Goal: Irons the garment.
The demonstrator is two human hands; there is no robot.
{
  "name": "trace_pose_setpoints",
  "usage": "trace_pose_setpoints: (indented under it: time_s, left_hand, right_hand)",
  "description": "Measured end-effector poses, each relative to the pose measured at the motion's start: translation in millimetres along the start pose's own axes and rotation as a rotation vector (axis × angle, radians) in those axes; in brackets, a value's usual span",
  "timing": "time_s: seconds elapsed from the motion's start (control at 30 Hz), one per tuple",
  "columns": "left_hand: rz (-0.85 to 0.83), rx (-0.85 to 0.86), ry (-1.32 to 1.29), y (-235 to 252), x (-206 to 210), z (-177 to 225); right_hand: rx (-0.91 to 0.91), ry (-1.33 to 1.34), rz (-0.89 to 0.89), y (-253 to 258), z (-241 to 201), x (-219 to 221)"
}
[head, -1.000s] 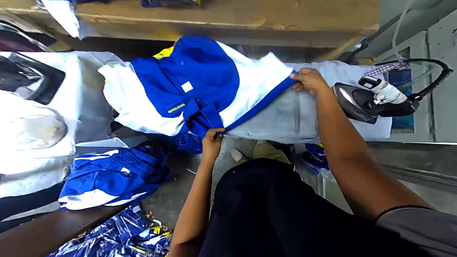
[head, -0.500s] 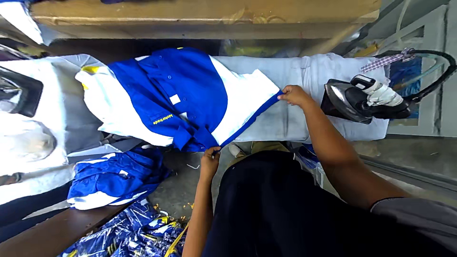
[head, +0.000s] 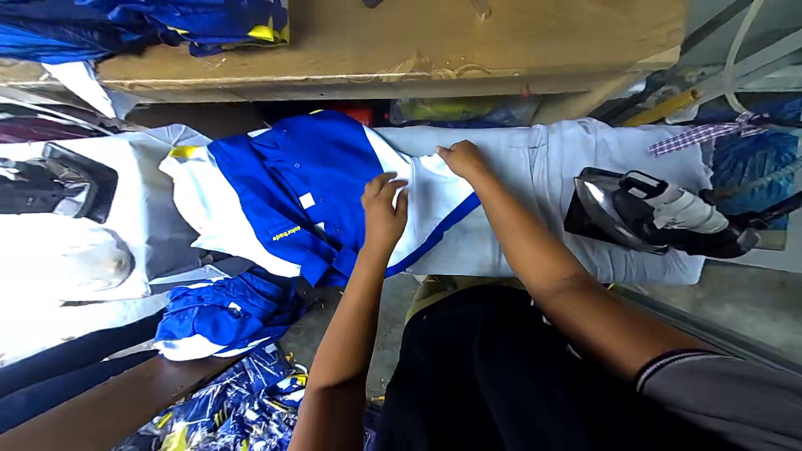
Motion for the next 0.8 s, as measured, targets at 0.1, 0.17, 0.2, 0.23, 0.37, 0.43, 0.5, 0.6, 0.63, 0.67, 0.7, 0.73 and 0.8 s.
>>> trace_pose_setpoints:
  time_s: [0.1, 0.17, 0.2, 0.23, 0.37, 0.43, 0.5, 0.6, 0.63, 0.67, 0.7, 0.73, 0.8]
  left_hand:
    - [-0.089, 0.080, 0.053, 52.7, 55.6, -10.1]
    - [-0.221, 0.079, 0.179, 73.8, 80.5, -22.3]
    - [-0.285, 0.073, 0.243, 80.1, 87.9, -27.0]
    - [-0.334, 0.074, 0.296, 83.8, 92.7, -30.3]
    - [-0.369, 0.107, 0.443, 89.7, 92.6, -33.8]
    - [-0.350, 0.087, 0.479, 90.0, 88.9, -37.3]
    - [-0.341, 0.054, 0.499, 89.7, 85.5, -40.0]
    - [-0.312, 0.019, 0.526, 87.7, 83.0, -41.9]
    - [-0.292, 0.020, 0.532, 86.9, 83.1, -41.4]
    - [-0.268, 0.030, 0.536, 86.0, 83.7, -39.7]
    - [-0.237, 0.056, 0.533, 84.8, 84.9, -36.4]
    - [-0.194, 0.107, 0.520, 83.0, 86.6, -31.1]
    - [-0.085, 0.240, 0.463, 76.2, 92.9, -19.7]
  right_hand:
    - [-0.065, 0.042, 0.006, 3.5, -1.8, -1.5]
    - [-0.082, 0.112, 0.024, 5.2, -1.0, -4.2]
    - [-0.082, 0.154, 0.024, 6.9, 0.1, -4.1]
    - [-0.080, 0.187, 0.018, 8.6, 0.9, -3.2]
    - [-0.095, 0.120, 0.035, 22.0, -5.4, 4.0]
    - [-0.084, 0.069, 0.060, 28.3, -7.7, 10.1]
    - [-0.062, 0.017, 0.087, 31.7, -7.6, 14.7]
    - [-0.030, -0.083, 0.103, 30.1, -10.3, 17.6]
    - [-0.024, -0.116, 0.110, 29.8, -11.6, 18.4]
    - [-0.022, -0.146, 0.120, 30.2, -13.1, 19.4]
    - [-0.024, -0.169, 0.130, 31.0, -14.7, 20.4]
    - [-0.026, -0.186, 0.133, 31.9, -16.2, 21.4]
    - [-0.028, -0.213, 0.133, 32.5, -18.1, 22.2]
Point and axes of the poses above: each hand's wrist, its own y-axis towards the middle knuckle, its own x-axis out of the palm, z = x × y, the point moved 6 cm from there along y, towards the middle knuckle, and after that the axes turned 15 degrees about z, right-handed, at the moved point
